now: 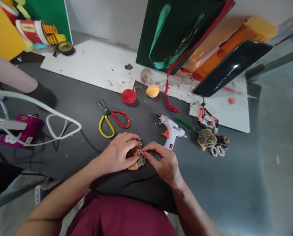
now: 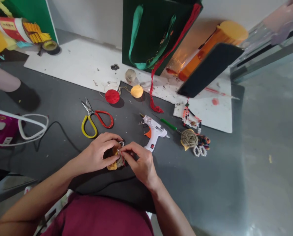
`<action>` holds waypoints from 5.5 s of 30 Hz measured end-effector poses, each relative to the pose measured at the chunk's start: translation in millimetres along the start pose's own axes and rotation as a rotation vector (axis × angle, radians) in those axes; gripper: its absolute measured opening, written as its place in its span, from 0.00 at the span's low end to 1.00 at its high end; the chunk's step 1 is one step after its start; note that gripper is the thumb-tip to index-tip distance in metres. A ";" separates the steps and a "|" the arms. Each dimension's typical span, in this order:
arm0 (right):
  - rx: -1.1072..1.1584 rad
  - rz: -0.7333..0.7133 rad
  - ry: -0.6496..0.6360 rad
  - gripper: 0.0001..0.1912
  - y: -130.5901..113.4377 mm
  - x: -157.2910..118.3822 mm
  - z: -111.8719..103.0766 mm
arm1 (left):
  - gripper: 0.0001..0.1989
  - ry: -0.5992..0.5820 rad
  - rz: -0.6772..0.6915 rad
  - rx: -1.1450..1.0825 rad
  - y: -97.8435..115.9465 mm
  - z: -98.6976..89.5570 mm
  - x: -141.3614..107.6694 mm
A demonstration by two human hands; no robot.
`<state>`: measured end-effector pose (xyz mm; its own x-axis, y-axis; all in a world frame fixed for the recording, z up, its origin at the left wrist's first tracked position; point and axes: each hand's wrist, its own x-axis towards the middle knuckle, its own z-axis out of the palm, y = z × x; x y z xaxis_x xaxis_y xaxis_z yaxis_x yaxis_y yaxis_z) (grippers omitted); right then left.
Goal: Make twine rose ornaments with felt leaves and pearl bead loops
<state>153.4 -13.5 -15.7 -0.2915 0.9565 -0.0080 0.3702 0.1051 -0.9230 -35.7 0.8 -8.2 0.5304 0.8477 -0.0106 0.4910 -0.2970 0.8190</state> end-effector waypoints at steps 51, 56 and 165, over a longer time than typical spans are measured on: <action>0.148 0.131 0.146 0.04 7.8 -4.3 3.2 | 0.07 -0.021 0.078 0.139 -5.1 3.8 -1.6; 0.146 0.046 0.139 0.04 1.3 -1.2 3.6 | 0.08 -0.004 0.035 0.133 -1.4 7.2 0.8; 0.368 0.139 0.018 0.08 9.3 5.3 4.0 | 0.20 -0.094 -0.551 -0.951 -4.5 -4.6 4.1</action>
<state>151.8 -8.6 -25.9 -0.2438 0.9599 -0.1385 0.0632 -0.1268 -0.9899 -38.9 7.6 -9.2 0.4726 0.7112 -0.5204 -0.0348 0.6051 0.7954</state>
